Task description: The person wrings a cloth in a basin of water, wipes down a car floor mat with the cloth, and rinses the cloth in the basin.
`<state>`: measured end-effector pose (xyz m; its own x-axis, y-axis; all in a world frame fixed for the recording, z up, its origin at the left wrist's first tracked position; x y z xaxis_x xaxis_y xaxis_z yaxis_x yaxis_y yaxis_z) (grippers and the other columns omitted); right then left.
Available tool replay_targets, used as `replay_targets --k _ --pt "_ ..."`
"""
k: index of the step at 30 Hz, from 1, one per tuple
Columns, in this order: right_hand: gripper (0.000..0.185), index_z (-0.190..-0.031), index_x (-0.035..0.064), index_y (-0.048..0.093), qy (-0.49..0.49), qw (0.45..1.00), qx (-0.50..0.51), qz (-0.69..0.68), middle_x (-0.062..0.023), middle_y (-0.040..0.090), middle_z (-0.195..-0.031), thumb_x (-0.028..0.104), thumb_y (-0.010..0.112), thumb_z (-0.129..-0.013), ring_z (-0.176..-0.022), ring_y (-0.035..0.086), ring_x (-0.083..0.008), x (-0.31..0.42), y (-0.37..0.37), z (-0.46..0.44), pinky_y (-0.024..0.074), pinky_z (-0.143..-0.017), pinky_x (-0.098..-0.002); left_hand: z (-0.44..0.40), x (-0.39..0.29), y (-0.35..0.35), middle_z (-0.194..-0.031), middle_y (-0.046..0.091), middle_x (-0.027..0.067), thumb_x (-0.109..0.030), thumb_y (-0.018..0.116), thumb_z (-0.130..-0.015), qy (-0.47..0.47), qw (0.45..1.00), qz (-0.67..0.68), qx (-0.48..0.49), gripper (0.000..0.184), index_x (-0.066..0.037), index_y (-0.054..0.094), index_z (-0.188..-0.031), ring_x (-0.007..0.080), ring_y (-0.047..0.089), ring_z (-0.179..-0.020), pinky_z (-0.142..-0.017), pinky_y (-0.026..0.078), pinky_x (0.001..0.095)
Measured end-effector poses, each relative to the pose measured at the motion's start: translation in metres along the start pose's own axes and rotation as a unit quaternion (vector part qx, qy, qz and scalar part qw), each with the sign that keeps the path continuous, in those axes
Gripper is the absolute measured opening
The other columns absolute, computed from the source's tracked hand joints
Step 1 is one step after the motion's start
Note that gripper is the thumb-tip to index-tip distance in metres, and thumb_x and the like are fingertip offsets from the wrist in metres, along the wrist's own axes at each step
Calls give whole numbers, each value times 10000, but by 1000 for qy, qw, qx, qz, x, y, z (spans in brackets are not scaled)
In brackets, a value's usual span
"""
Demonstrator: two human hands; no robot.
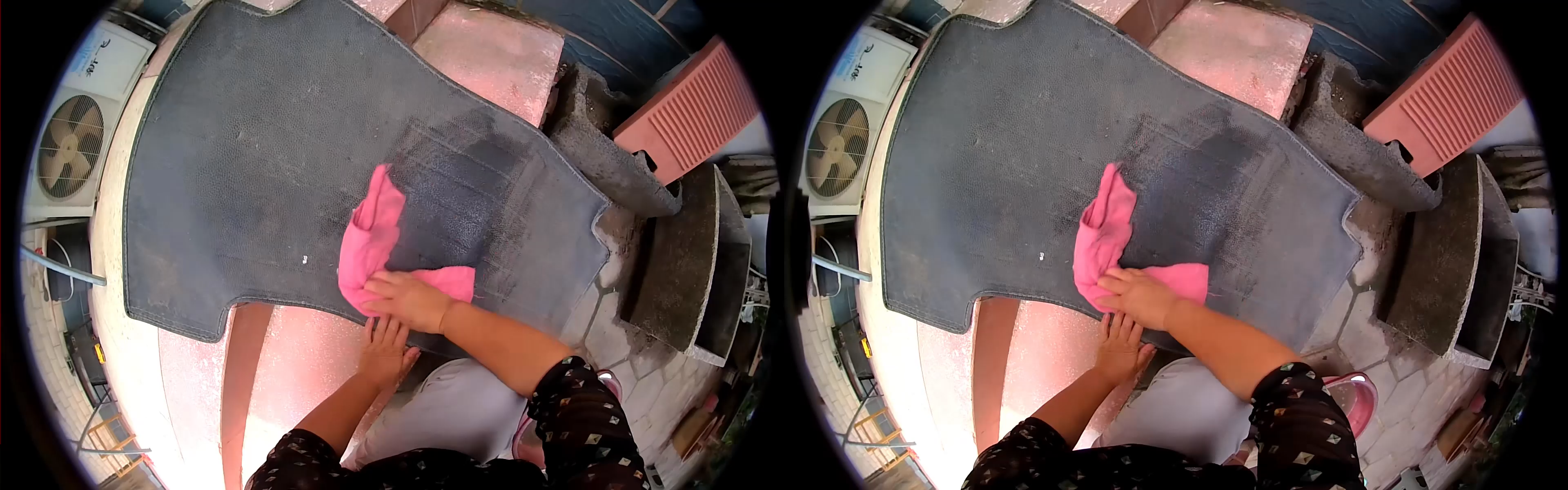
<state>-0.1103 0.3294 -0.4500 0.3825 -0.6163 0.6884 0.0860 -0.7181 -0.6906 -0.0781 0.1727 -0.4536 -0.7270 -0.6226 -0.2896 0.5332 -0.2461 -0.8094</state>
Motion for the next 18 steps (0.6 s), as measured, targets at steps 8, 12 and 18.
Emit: replay_targets --k 8,12,18 --pt "340 -1002 145 658 139 958 -200 154 -96 571 -1092 3 571 -705 -1085 497 -306 -109 -111 -7 385 -913 -412 3 -2 -2 -1486 221 124 -402 545 -830 32 992 6 -120 714 -75 289 -1410 294 167 -1382 -1088 116 512" --pt "342 -1039 163 652 274 887 -289 234 -100 564 -1086 61 584 -720 -1057 492 -304 -133 -143 35 389 -887 -410 4 -4 -6 -1477 246 121 -393 549 -827 39 988 4 -148 713 -82 289 -1412 280 196 -1375 -1092 125 489" --pt "469 -1099 84 590 168 957 -197 131 -184 497 -1051 125 636 -634 -1004 487 -362 -27 -77 66 412 -860 -438 7 5 -23 -1446 273 166 -226 572 -811 55 974 137 -174 656 -33 310 -1380 335 238 -1346 -1080 188 472"
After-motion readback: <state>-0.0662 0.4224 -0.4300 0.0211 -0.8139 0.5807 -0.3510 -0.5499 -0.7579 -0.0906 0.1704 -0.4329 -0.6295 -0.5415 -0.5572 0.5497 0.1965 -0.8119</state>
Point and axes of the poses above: each hand's wrist, its own z-axis away from the middle knuckle, its own y-axis out of the palm, x = y × z, the point moved 2 cm from there along -z, towards the middle knuckle
